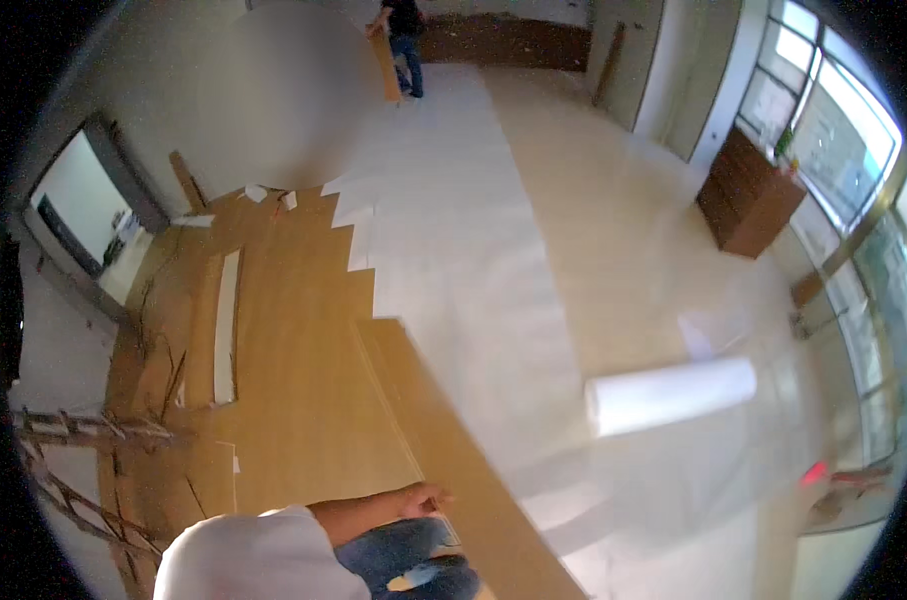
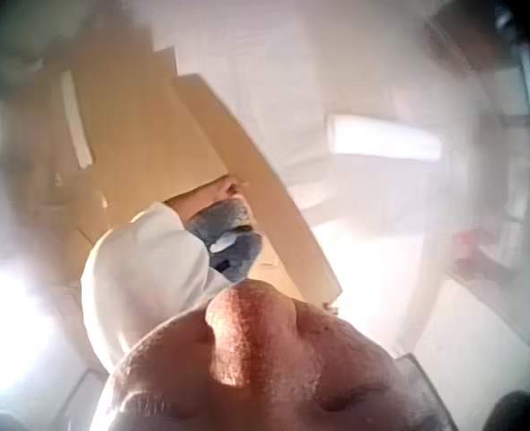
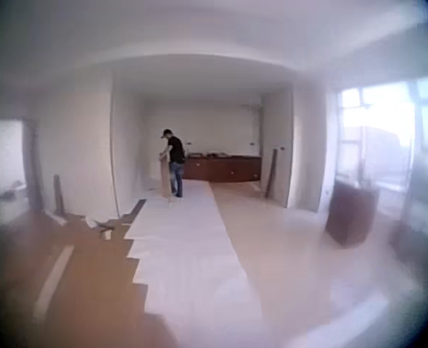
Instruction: The person measures and marks a laminate plank using a square and pencil, then carries it to a table saw in a hallway to make a cut.
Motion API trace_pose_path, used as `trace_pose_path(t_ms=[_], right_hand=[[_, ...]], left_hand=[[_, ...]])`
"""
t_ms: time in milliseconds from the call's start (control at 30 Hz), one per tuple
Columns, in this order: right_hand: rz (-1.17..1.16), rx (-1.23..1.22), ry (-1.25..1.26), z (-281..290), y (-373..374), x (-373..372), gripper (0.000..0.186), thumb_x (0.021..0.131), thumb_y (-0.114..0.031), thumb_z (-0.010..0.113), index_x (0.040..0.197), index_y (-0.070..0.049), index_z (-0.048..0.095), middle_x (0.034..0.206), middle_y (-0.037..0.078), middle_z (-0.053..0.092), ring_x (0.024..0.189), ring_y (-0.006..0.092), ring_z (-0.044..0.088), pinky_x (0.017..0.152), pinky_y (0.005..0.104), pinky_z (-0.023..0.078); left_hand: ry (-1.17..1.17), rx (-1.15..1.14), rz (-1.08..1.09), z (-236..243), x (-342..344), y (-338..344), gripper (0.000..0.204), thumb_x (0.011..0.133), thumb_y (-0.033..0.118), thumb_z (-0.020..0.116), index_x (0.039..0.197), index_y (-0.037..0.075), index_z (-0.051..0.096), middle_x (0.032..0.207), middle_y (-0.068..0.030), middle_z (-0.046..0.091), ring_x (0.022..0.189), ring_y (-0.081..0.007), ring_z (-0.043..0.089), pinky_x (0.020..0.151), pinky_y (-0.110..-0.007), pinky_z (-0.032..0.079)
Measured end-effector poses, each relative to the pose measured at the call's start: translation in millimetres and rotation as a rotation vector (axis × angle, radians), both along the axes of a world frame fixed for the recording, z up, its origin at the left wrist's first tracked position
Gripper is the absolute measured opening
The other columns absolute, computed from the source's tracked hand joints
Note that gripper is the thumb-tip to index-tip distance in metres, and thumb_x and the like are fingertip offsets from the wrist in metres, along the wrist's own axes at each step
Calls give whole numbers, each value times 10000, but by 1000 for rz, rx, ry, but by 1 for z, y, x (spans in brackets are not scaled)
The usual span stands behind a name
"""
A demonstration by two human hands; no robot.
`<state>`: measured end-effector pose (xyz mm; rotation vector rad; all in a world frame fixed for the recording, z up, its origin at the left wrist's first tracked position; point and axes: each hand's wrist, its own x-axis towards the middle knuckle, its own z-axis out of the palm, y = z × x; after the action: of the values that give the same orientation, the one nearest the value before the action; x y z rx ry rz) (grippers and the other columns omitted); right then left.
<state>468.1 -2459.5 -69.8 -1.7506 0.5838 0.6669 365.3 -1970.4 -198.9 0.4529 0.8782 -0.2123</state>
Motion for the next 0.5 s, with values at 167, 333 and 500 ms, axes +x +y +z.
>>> trace_pose_path(t_ms=[167, 333, 500], right_hand=[[-21, 45, -87, 102, 63, 16, 371, 952, -411, 651, 741, -113, 587, 591, -29, 502, 449, 74, 391, 378, 232, 282], [-103, 125, -147, 166, 133, 9, 365, 953, -400, 648, 751, -100, 606, 603, -25, 517, 454, 76, 399, 381, 229, 287], [74, 52, -172, 162, 204, -11, 308, 961, -343, 619, 842, -62, 660, 646, -4, 567, 484, 88, 452, 394, 235, 326]], left_hand=[[-207, -102, 50, 81, -101, 7, 368, 900, 141, 722, 1237, 37, 616, 1208, -88, 677, 1034, -224, 661, 881, -380, 549], [-64, -182, 262, 166, -199, 38, 383, 930, 171, 703, 1261, 13, 595, 1217, -127, 654, 1112, -303, 643, 976, -427, 562], [-158, -128, 415, 185, -266, 91, 376, 951, 257, 684, 1174, -35, 605, 1162, -162, 655, 1111, -289, 642, 946, -398, 569]])
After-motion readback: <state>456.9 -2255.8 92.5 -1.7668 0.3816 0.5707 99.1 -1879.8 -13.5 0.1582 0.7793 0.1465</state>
